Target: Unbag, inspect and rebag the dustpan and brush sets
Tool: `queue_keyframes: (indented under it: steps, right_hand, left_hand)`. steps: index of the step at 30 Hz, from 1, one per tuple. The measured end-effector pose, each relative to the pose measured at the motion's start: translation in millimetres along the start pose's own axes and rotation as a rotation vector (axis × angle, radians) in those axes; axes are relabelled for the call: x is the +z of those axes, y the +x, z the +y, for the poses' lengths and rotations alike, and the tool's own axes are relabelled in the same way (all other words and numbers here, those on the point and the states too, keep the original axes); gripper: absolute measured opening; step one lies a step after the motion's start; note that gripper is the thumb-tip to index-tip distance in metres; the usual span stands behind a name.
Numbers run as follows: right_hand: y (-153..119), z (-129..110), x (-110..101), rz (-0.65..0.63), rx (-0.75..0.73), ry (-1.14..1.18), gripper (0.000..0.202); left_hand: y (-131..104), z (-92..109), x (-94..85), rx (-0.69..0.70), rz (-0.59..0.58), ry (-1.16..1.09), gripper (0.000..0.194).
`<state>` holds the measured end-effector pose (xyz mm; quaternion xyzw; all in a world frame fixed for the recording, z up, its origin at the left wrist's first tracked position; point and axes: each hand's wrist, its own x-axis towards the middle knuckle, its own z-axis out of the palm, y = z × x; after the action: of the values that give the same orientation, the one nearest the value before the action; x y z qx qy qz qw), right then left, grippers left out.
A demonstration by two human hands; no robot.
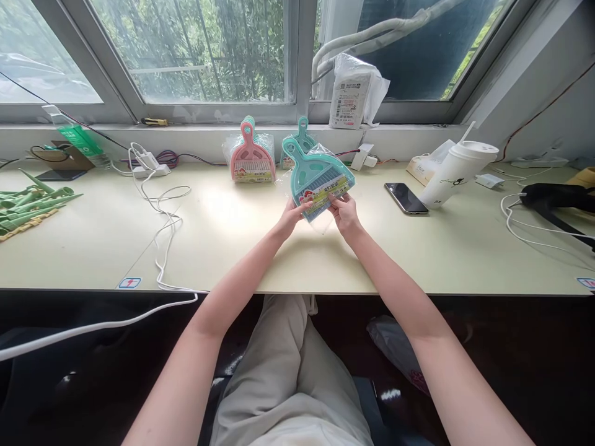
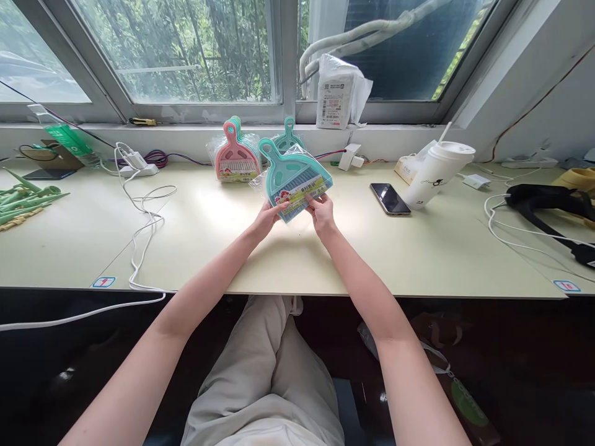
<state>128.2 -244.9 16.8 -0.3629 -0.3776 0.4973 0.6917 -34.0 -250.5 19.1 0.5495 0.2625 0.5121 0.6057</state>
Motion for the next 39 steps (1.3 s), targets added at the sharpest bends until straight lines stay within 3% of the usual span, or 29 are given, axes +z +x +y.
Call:
queue_keyframes:
  steps: [9, 19, 24, 30, 39]
  right_hand:
    - [7, -4, -6, -0.089, 0.155, -0.067, 0.027]
    - [13, -9, -18, -0.159, 0.182, -0.082, 0.025]
    - [14, -7, -20, -0.186, 0.188, -0.076, 0.022]
    - [13, -1, -16, -0.131, 0.194, -0.059, 0.018]
    - [18, -18, -21, -0.195, 0.217, -0.246, 0.038]
  left_hand:
    - [9, -2, -22.8, -0.078, 0.003, 0.061, 0.066]
    - [0, 9, -13.4, -0.219, -0.189, -0.001, 0.073]
    - [3, 5, -17.6, -0.211, -0.186, 0.009, 0.07]
    - [3, 4, -16.0, -0.194, -0.168, 0.036, 0.068]
    - [10, 10, -25.9, -0.188, -0.01, -0.001, 0.071]
